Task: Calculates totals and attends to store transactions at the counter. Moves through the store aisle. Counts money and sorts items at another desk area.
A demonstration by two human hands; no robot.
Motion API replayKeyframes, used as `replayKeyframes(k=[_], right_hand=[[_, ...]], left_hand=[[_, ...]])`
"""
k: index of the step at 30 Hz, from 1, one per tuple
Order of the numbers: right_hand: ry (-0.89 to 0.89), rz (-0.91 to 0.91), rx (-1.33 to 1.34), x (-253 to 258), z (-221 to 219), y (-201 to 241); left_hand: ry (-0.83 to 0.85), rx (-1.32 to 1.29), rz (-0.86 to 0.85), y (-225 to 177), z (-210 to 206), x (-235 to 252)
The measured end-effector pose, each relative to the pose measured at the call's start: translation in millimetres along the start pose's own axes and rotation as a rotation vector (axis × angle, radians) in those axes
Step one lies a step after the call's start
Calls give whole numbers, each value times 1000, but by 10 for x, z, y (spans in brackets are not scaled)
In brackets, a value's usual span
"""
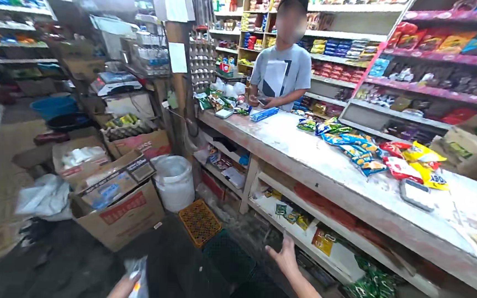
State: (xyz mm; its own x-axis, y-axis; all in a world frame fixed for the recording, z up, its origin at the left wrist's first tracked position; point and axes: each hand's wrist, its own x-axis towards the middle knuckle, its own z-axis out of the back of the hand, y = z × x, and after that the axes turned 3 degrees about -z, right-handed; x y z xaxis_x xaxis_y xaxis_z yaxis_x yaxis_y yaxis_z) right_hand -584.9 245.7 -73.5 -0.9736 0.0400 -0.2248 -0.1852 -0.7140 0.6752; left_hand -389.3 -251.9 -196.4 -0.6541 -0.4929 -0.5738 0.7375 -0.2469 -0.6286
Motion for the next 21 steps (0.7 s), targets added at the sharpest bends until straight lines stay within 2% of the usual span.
replayKeyframes(k=[2, 4, 7, 10, 14, 15, 17, 18, 19, 21], right_hand=[[-142, 37, 74, 508, 40, 186], [-149, 58, 161, 1073, -21, 277], [-68, 15, 242, 1885, -165, 400], [11, -135, 226, 2463, -240, 527], [245, -308, 71, 2812, -138, 720], [259, -272, 50, 2878, -132, 653], [136, -55, -16, 2964, -235, 390], [313, -279, -26, 3017, -72, 599], [350, -454, 11, 3066, -30, 702], [203, -414, 43, 3065, -94, 480]], left_hand=[[5, -178, -103, -1180, -14, 511], [79, -266, -188, -2245, -91, 667], [209, -329, -255, -3291, -310, 888], [342, -517, -131, -3880, -552, 1148], [486, -673, 21, -4562, -582, 1404], [514, -681, 12, -4749, -548, 1463], [543, -659, -44, -5087, -484, 1608], [548, -643, -88, -5251, -468, 1685], [551, -625, -138, -5438, -472, 1762], [560, -531, -251, -5885, -520, 1883]])
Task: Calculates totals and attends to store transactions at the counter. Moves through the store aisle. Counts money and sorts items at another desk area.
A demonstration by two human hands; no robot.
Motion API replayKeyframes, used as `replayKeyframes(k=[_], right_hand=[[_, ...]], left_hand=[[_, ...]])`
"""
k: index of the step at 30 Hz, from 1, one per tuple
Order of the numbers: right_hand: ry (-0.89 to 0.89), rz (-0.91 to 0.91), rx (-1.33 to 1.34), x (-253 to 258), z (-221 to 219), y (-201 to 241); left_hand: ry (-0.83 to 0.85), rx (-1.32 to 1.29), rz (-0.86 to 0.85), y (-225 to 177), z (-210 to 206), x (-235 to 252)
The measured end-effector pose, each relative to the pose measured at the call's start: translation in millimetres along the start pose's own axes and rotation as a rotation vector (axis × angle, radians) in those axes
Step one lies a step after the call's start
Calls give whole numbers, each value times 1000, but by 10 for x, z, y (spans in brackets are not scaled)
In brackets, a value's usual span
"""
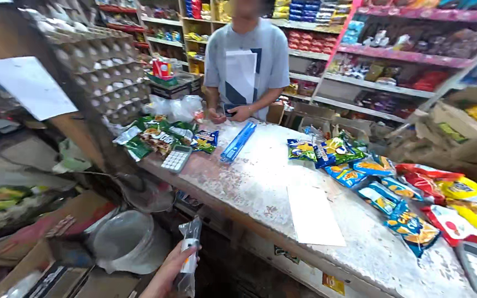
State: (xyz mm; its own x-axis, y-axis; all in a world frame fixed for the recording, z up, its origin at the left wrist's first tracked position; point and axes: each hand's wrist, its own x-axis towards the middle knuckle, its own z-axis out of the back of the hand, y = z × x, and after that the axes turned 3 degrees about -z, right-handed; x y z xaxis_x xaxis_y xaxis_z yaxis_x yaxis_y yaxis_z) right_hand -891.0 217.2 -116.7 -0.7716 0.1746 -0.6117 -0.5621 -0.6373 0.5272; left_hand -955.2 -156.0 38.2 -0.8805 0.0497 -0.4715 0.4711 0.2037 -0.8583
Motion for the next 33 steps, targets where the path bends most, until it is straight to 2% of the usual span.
replayKeyframes(k=[1, 4, 6, 7, 9, 12, 14, 15, 18, 21, 24, 25, 26, 29, 30, 33], right_hand=[[3, 34, -33, 0, 70, -59], [171, -167, -94, -125, 351, 228], [258, -262, 7, -102, 362, 359], [230, -285, 147, -184, 365, 516], [238, -200, 399, -429, 497, 1024], [248, 85, 690, -561, 778, 1744], [115, 197, 714, -469, 917, 2103], [34, 199, 716, -391, 968, 2256], [-180, 92, 769, -195, 1043, 2607], [-313, 104, 731, -117, 967, 2679], [-354, 122, 708, -118, 930, 2636], [-357, 127, 723, -122, 921, 2611], [-354, 133, 733, -117, 925, 2584], [-312, 125, 740, -91, 1012, 2574], [-293, 124, 729, -79, 1058, 2586], [-270, 202, 642, -15, 1181, 2588]], left_hand=[[28, 84, -26, -183, -91, 133], [170, 310, -108, -705, -372, 621], [290, 373, -182, -990, -593, 1045], [345, 396, -219, -1120, -717, 1259], [437, 458, -291, -1304, -976, 1683], [540, 588, -403, -1441, -1341, 2254], [547, 723, -502, -1502, -1507, 2491], [535, 818, -551, -1544, -1550, 2554], [500, 1080, -762, -1696, -1484, 2649], [478, 1099, -956, -1794, -1060, 2722], [226, 1146, -1165, -1990, -413, 2760], [127, 1188, -1144, -2068, -172, 2770], [42, 1249, -1041, -2148, 44, 2748], [-70, 1450, -513, -2260, 393, 2624], [-89, 1482, -444, -2207, 425, 2599], [-195, 1467, -411, -2056, 427, 2583]])
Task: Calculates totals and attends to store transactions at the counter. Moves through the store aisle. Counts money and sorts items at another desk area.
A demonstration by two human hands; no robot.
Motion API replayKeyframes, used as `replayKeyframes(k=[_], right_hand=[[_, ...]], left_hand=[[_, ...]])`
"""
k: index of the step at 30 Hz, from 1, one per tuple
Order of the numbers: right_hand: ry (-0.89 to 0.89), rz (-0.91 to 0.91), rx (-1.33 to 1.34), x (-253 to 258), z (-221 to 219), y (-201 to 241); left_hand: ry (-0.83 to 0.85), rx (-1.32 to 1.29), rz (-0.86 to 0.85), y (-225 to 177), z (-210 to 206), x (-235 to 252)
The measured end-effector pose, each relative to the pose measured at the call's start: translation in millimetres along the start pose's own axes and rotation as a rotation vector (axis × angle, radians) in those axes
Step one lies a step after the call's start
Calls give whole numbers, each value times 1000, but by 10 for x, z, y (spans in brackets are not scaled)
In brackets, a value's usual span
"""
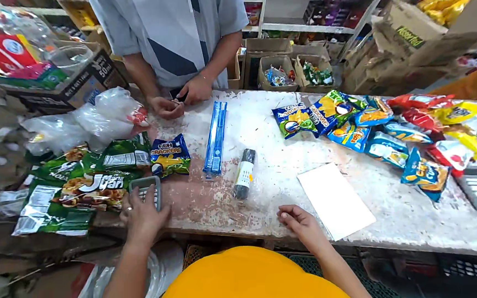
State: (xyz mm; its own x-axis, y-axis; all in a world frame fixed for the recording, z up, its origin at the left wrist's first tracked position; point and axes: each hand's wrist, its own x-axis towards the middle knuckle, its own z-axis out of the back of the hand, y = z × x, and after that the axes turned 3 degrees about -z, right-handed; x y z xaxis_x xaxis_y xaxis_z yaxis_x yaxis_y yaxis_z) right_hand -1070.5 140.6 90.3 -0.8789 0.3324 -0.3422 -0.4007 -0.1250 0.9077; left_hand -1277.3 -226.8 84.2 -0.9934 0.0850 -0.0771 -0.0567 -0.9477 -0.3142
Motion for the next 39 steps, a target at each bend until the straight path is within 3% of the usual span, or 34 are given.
replayKeyframes(k=[5, 8, 12, 16, 18, 21, 26, 31, 35, 39], right_hand=[[50, 105, -114, 66, 191, 48], [85, 98, -113, 89, 262, 58], [297, 150, -11, 153, 187, 181], [527, 237, 229, 201, -50, 383], [398, 112, 405, 174, -109, 466], [111, -63, 560, 227, 48, 455], [-304, -47, 435, 551, 601, 161], [-379, -20, 172, 832, 962, 24], [-326, -5, 26, 942, 828, 11], [-313, 112, -379, 921, 647, 72]], left_hand=[[-66, -90, 110, -37, 75, 80], [-160, -111, 55, -255, 183, -54], [-259, -233, -369, -901, 260, -442], [-147, -566, -906, -1627, -181, -629], [-118, -574, -1061, -1877, -384, -635], [-116, -534, -1145, -2012, -538, -544], [-193, -342, -1198, -1900, -822, -305], [-219, -172, -1265, -1963, -1048, -330], [-238, -102, -1254, -2104, -1096, -383], [-247, -38, -1234, -2084, -1122, -344]])
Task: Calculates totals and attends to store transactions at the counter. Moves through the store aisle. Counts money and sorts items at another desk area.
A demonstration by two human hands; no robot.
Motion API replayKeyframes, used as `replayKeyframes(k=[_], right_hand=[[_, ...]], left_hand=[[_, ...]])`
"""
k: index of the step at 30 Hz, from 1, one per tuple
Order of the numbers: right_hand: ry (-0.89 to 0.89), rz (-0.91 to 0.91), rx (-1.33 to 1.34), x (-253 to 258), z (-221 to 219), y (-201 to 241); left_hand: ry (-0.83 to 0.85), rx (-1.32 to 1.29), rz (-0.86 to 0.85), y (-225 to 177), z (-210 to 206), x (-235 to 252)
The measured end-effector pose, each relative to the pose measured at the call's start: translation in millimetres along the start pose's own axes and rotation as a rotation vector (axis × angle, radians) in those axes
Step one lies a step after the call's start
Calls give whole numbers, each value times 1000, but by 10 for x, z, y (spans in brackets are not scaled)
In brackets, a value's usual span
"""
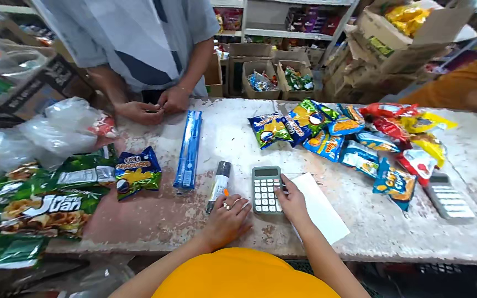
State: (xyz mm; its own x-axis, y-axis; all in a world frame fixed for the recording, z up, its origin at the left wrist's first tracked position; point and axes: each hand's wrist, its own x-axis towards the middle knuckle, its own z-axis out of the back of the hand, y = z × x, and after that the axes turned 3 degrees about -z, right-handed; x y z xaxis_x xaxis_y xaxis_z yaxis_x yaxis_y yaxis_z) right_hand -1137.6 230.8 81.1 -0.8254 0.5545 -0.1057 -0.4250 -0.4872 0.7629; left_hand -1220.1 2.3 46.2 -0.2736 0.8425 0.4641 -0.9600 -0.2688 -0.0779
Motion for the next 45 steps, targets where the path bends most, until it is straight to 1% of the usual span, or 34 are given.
replayKeyframes(k=[3, 5, 8, 13, 14, 16, 17, 20, 22, 25, 30, 31, 34, 37, 40, 43, 45], right_hand=[[-53, 101, -213, -67, 6, 32], [-21, 103, -271, -101, 29, 19], [39, 116, -276, -136, 66, 31], [-111, 314, -248, -137, 3, 44], [-96, 314, -270, -120, -9, 63], [-5, 243, -340, -92, -15, 135], [-5, 239, -359, -84, -25, 159], [-97, 300, -370, -88, -70, 176], [-60, 276, -391, -96, -81, 181], [-126, 318, -369, -88, -106, 117], [-51, 269, -324, -94, -18, 47], [-60, 281, -304, -128, -5, 38], [-125, 389, -296, -311, -8, -8], [-141, 474, -307, -531, -52, -15], [-149, 531, -313, -644, -110, 9], [-90, 502, -384, -644, -167, 64], [-114, 468, -386, -585, -162, 106]], left_hand=[[-8, 14, -48, 19, -45, -37], [-6, 3, -64, 12, -62, -49], [-18, 2, -62, 18, -72, -41], [-17, -6, -60, 19, -75, -34], [-14, -12, -60, 19, -75, -36], [-5, -43, -60, 20, -61, -39], [0, -56, -63, 20, -51, -38], [2, -65, -68, 22, -50, -39], [-9, -56, -74, 23, -57, -38], [-29, -50, -77, 28, -78, -33], [-45, -36, -76, 26, -99, -32], [-48, -41, -76, 27, -101, -34], [-44, -52, -72, 30, -97, -33], [-29, -61, -69, 34, -82, -32], [-38, -71, -63, 37, -99, -30], [-46, -68, -64, 41, -106, -33], [-43, -80, -60, 45, -106, -27]])
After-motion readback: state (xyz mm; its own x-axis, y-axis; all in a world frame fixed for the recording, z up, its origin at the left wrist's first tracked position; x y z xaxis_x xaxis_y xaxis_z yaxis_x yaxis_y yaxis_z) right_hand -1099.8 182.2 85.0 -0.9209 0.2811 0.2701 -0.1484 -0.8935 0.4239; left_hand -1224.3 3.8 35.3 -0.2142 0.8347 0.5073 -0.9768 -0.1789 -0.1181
